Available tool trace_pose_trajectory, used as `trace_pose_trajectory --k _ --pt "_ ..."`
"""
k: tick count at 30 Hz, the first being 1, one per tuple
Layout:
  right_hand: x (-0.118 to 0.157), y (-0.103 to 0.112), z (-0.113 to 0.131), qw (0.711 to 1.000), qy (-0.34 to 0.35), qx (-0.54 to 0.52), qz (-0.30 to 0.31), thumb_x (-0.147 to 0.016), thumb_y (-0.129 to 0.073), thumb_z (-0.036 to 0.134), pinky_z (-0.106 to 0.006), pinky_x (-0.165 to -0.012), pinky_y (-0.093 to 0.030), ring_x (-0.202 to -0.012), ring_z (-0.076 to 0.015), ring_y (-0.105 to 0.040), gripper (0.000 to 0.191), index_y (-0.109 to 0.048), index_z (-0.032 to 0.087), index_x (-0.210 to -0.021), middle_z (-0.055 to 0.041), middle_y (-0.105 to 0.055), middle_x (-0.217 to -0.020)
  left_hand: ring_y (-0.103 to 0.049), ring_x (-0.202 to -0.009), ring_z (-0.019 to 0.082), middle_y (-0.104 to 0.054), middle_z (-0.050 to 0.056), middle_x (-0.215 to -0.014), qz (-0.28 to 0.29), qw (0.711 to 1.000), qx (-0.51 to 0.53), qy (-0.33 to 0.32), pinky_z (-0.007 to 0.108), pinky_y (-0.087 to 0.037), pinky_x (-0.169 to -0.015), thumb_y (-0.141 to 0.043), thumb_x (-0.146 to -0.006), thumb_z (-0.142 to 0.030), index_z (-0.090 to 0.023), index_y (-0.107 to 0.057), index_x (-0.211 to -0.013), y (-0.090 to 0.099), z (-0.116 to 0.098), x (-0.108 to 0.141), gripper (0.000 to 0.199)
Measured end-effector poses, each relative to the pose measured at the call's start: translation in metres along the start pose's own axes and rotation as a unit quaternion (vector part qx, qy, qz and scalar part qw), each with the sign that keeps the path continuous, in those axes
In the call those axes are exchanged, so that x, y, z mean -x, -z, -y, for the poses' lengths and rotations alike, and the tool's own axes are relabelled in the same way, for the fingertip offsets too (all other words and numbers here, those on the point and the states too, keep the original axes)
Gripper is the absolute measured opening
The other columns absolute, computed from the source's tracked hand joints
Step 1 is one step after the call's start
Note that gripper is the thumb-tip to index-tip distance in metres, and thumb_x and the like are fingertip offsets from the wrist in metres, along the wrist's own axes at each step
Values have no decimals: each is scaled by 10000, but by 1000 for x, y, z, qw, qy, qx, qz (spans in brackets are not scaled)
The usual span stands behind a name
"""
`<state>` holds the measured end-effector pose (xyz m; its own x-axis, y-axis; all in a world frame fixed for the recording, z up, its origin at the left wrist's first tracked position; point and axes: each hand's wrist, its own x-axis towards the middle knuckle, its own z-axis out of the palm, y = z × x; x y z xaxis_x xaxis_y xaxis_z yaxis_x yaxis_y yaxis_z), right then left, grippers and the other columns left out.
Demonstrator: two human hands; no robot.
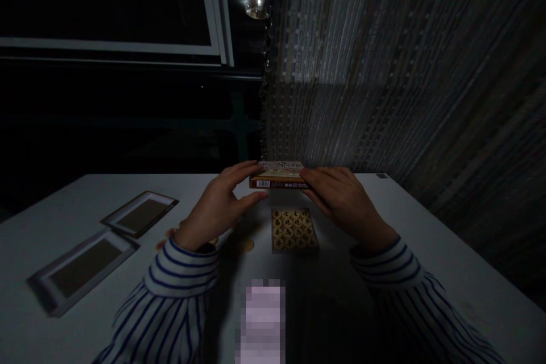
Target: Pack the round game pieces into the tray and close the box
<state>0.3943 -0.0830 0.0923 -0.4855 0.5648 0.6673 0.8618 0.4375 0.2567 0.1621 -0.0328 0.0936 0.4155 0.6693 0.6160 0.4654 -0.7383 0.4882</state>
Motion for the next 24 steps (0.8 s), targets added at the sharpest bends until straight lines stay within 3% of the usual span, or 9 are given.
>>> trace_pose_trajectory --k 5,16,24 --pt "0 2 -1 1000 -6 -20 -3 -859 -439 265 -351 -798 -386 -990 -203 -523 309 -498 141 -1136 -111 -591 -1105 -489 -1090 221 -559 63 -1171 -3 1000 -1 10 389 -384 -933 -570 -732 -395 -216 -552 -1110 3 -1 0 419" --pt "3 3 -2 998 -17 -64 -21 -842 -473 293 -351 -824 -400 -1000 -199 -521 350 -486 124 -1148 -108 -599 -1078 -537 -1009 181 -623 38 -1052 -27 998 28 -38 304 -398 -915 -586 -737 -349 -216 -601 -1044 6 -1 1 335" --pt "6 6 -7 995 -19 -92 -37 -833 -486 313 -376 -827 -410 -1002 -211 -530 352 -499 153 -1147 -106 -605 -1071 -551 -988 191 -630 42 -1039 -33 999 33 9 303 -406 -906 -589 -721 -378 -217 -617 -1024 8 -3 1 344"
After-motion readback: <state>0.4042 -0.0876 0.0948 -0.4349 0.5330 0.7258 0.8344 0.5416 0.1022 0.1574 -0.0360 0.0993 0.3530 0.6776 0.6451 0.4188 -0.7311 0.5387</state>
